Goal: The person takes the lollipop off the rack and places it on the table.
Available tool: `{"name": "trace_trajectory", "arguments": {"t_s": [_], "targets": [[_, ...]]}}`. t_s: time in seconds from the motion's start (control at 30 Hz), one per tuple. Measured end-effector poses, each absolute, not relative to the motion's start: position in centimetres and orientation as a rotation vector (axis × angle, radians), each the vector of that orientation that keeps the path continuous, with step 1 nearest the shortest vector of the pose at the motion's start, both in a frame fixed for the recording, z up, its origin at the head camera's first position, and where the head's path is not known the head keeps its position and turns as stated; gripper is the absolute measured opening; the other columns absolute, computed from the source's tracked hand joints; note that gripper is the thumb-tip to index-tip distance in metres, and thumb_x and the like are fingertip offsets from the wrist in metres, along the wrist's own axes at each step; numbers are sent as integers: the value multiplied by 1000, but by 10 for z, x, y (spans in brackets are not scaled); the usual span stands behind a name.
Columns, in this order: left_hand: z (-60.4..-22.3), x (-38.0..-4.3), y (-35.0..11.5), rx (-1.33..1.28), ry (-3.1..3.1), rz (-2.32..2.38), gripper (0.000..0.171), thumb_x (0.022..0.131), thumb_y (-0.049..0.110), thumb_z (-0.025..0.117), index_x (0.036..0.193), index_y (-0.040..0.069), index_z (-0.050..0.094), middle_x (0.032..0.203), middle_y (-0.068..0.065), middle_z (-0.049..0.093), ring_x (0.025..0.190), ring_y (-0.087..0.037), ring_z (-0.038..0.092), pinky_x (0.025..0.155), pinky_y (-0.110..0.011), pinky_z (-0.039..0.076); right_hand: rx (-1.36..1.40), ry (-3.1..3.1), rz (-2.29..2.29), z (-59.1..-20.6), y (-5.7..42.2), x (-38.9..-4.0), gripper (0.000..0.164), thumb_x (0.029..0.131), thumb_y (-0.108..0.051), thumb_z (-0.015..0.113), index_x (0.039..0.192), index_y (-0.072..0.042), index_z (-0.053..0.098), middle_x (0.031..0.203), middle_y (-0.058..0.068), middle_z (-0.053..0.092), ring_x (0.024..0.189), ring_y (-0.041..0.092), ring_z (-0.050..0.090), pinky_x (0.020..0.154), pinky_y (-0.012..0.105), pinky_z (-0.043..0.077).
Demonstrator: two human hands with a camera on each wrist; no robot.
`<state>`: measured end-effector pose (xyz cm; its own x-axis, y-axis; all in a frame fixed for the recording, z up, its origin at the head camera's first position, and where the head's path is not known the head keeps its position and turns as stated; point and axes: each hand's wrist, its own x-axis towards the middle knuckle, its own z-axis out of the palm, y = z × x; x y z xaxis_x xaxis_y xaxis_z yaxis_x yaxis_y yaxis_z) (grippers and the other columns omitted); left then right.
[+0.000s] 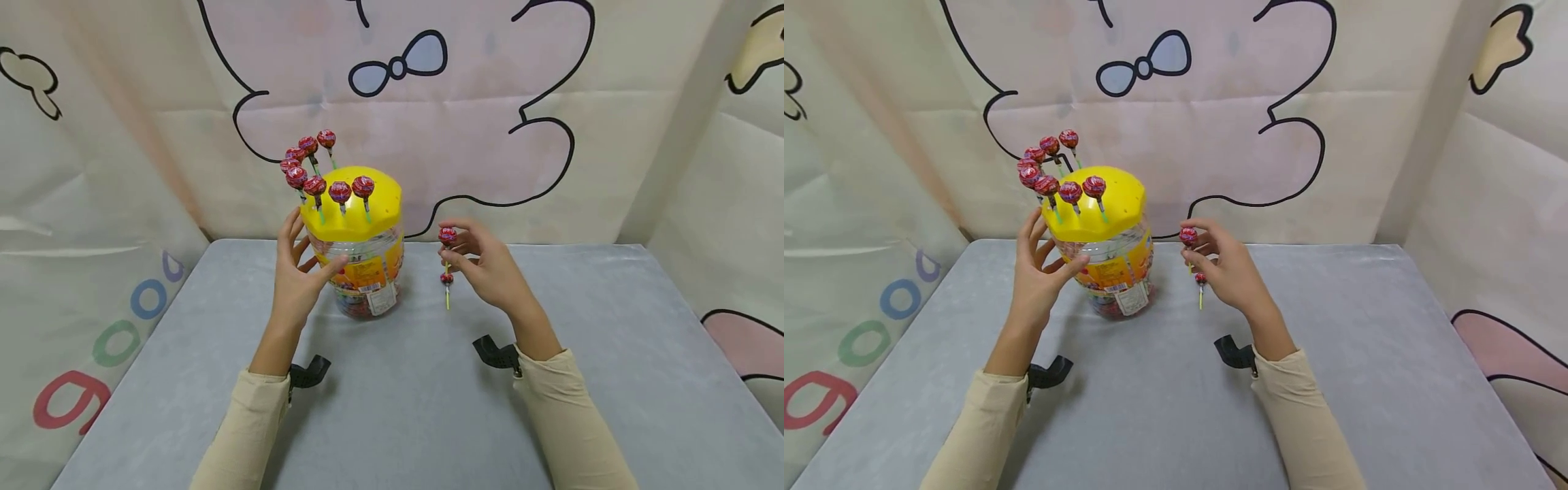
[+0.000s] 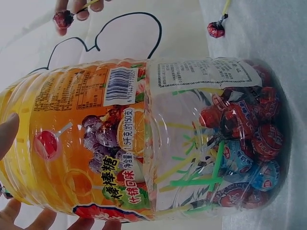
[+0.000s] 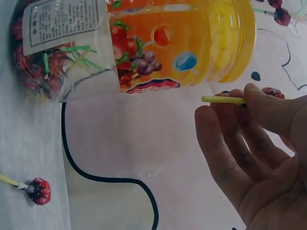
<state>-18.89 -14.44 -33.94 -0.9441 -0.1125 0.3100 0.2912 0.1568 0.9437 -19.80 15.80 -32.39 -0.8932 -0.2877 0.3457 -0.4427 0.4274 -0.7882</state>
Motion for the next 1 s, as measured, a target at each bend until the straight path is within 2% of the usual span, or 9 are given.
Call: {"name": "trace_trajectory", "arguments": {"t_s": [0.2,0.47,0.8,1.0], "targets": [[-336,-191,-138,-212,-2106,-1872,90,85,19,80,153,42,25,162,9,24,145,-26,32,112,-54,35,579,-2540,1409,-323,174,-205,48,96,-15,66,141,-20,49,105,14,71,87,24,73,74,29,59],[-337,-194,-136,-232,-2121,-1868,91,85,17,79,154,40,24,163,6,23,145,-29,32,113,-55,35,488,-2552,1534,-330,186,-209,49,95,-10,67,141,-18,50,108,19,68,82,18,72,73,32,61],[-332,-191,-149,-186,-2110,-1846,93,85,17,79,154,40,22,162,8,24,146,-28,32,115,-55,34,562,-2569,1504,-330,176,-220,48,95,-8,66,140,-16,50,110,21,68,89,35,71,73,36,62],[-337,-185,-149,-168,-2138,-1879,94,85,18,80,154,42,22,163,8,22,146,-27,31,115,-55,33,552,-2615,1468,-337,177,-211,49,95,-7,65,141,-15,49,111,22,68,88,31,72,72,33,62]]}}
